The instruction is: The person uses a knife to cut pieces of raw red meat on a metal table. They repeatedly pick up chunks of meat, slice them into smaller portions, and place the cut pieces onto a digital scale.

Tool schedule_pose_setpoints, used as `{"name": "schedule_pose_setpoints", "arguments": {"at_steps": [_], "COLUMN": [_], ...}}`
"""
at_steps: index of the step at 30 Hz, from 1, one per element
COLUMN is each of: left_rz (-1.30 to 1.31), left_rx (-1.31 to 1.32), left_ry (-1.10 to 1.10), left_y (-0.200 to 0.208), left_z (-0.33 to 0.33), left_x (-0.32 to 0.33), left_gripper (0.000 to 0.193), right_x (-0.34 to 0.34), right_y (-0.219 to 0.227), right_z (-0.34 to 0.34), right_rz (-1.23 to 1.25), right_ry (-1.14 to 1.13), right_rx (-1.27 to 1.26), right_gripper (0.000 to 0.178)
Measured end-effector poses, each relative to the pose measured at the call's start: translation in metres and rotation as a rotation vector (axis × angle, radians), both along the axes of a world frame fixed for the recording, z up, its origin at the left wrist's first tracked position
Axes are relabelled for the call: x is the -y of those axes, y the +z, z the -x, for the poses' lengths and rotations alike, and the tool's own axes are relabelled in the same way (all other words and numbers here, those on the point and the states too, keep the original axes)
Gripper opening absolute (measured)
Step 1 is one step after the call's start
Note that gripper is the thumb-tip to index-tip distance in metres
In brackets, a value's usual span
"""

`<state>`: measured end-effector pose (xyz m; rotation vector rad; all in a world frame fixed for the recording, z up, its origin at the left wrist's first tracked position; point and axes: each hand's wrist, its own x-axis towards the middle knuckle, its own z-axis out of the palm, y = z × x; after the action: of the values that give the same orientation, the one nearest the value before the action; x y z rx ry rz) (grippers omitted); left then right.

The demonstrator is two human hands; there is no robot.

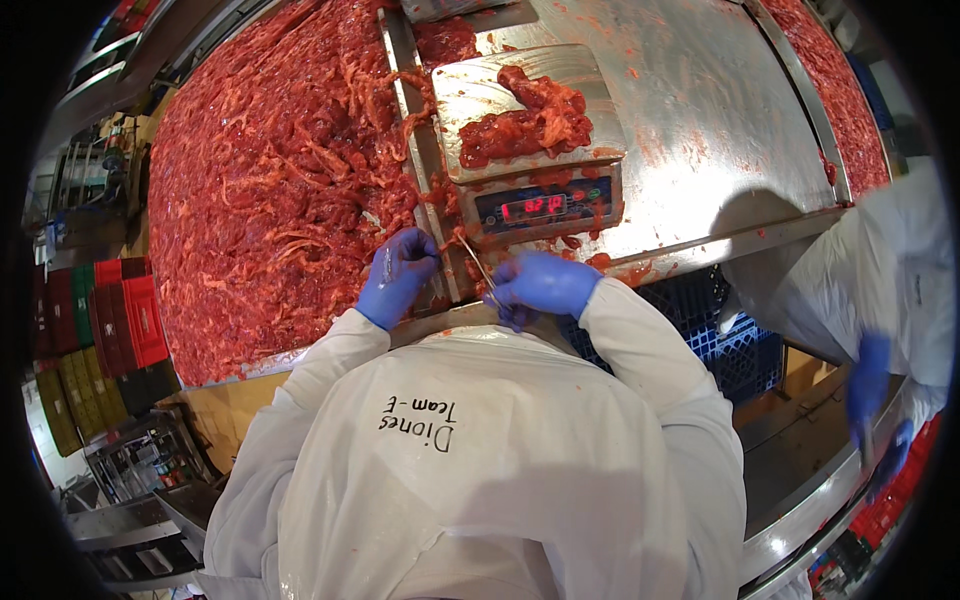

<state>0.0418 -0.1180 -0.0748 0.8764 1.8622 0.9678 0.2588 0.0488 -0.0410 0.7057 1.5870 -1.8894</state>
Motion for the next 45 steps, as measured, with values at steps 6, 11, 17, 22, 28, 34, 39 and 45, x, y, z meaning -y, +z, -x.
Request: {"name": "schedule_pose_setpoints", "arguments": {"at_steps": [6,11,17,22,28,34,39,45], "left_rz": [-0.29,-0.334,-0.085,-0.314,-0.321,-0.501,-0.264,0.541], "left_rx": [0.481,-0.127,-0.228,-0.435,0.084,0.246,-0.117,-0.965], "left_ry": [-0.066,-0.082,0.153,0.192,-0.467,0.167,0.334,0.577], "left_y": [0.081,0.082,0.038,0.024,0.086,0.043,0.028,0.002], "left_z": [0.022,0.035,0.107,0.095,0.0,0.067,0.123,0.354], "left_x": [-0.046,-0.102,-0.035,-0.08,-0.179,-0.126,-0.074,0.135], "left_gripper": [0.01,0.022,0.037,0.059,0.065,0.061,0.058,0.088], "right_x": [-0.011,-0.038,-0.037,-0.094,-0.112,-0.028,-0.063,-0.207], "right_y": [0.032,0.027,0.022,0.011,0.065,0.039,0.052,-0.008], "right_z": [0.007,-0.015,-0.095,-0.117,0.017,0.063,0.114,0.015], "right_rz": [0.183,-0.07,-0.076,-0.316,-0.358,-0.382,-0.936,-1.046], "right_ry": [-0.397,-0.538,-0.569,-0.625,-0.308,-0.382,-0.081,-0.788], "right_rx": [-0.386,-0.31,-0.209,-0.292,-0.456,-0.87,-0.358,-0.283], "right_gripper": [0.031,0.039,0.039,0.027,0.029,0.042,0.055,0.064]}}
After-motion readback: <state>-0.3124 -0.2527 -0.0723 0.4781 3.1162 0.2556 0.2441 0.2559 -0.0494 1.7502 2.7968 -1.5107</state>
